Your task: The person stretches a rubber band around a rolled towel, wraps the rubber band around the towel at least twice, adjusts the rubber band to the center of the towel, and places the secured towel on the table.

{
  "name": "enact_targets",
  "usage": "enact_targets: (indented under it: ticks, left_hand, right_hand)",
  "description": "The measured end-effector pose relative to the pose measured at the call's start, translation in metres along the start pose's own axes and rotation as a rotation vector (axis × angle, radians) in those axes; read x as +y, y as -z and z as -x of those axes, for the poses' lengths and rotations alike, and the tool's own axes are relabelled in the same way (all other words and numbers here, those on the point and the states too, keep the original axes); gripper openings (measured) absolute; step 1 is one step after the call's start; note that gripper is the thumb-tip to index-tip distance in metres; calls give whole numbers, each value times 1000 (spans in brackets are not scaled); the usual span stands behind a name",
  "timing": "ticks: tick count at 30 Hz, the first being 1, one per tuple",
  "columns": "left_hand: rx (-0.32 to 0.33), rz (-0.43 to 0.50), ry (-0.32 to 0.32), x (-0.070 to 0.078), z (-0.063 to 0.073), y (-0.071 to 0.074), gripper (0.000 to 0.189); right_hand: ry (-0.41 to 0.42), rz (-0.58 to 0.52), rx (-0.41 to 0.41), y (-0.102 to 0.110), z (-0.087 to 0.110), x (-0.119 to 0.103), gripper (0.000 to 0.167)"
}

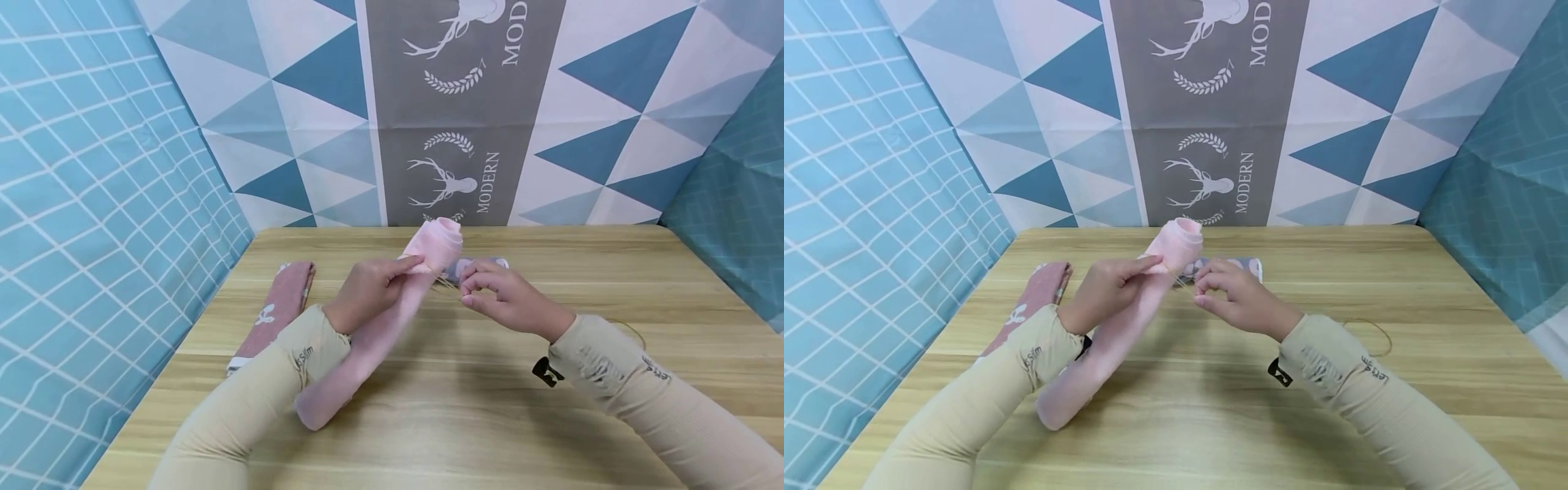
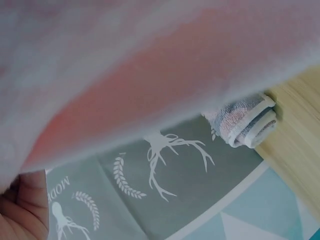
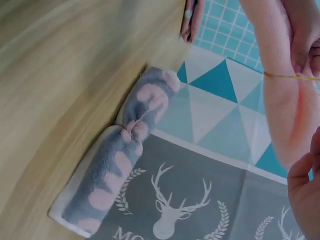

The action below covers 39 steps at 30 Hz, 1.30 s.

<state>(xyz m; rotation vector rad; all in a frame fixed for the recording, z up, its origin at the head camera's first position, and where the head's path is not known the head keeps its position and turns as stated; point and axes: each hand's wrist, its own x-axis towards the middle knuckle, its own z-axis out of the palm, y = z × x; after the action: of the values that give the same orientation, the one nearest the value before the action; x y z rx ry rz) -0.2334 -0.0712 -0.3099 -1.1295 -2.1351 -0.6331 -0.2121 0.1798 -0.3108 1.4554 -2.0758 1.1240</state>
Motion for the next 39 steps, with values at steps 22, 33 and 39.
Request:
enact_targets:
  ticks: [22,33,39]
  left_hand:
    - [130,66,39,-4,2,10,36]
    - [119,1,44,-5,2,17,36]
    - [95,7,83,-7,3,21,37]
  right_hand:
    - [-217,197,234,0,-1,-19,17]
    - [-268,977,141,23,-1,-38,9]
    - [-231,694,-118,26,6,-29,16]
